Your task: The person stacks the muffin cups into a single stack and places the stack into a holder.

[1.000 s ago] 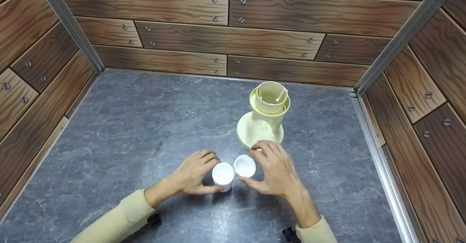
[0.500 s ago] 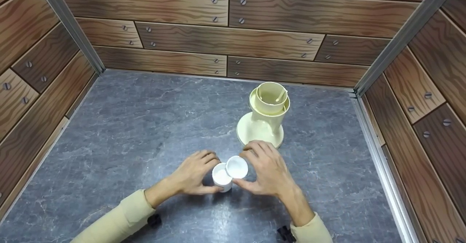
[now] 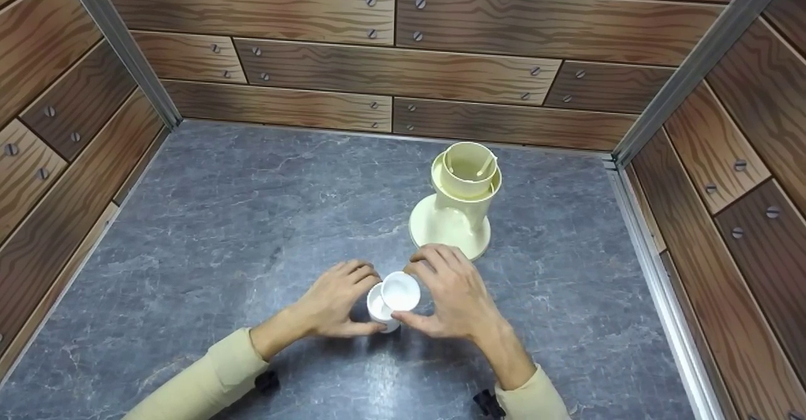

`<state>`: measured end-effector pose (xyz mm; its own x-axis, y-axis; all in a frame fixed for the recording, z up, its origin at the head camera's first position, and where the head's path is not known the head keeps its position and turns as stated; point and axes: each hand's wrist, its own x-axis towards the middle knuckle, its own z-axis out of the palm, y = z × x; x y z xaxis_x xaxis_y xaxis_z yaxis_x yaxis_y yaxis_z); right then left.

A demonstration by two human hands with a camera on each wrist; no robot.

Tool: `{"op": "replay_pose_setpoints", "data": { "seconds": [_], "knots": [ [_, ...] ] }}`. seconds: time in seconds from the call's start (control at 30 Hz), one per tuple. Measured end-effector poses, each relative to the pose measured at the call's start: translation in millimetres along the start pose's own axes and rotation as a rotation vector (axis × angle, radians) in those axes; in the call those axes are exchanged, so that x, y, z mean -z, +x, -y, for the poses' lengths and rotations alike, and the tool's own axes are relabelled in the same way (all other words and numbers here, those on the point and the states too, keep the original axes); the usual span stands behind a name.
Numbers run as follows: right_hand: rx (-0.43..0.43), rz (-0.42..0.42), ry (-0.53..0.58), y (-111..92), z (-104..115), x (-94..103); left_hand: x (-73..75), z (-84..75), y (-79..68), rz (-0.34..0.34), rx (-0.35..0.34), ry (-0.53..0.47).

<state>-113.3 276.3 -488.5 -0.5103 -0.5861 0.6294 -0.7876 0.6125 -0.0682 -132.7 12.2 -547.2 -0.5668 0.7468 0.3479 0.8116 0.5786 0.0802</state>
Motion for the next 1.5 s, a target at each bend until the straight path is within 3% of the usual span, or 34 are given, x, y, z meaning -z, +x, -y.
{"op": "replay_pose_setpoints", "data": {
  "seconds": [1.5],
  "knots": [
    [0.022, 0.079, 0.021, -1, 3, -27.2, -1.9, 1.2, -2.8, -0.037, -0.022, 0.036]
  ]
}}
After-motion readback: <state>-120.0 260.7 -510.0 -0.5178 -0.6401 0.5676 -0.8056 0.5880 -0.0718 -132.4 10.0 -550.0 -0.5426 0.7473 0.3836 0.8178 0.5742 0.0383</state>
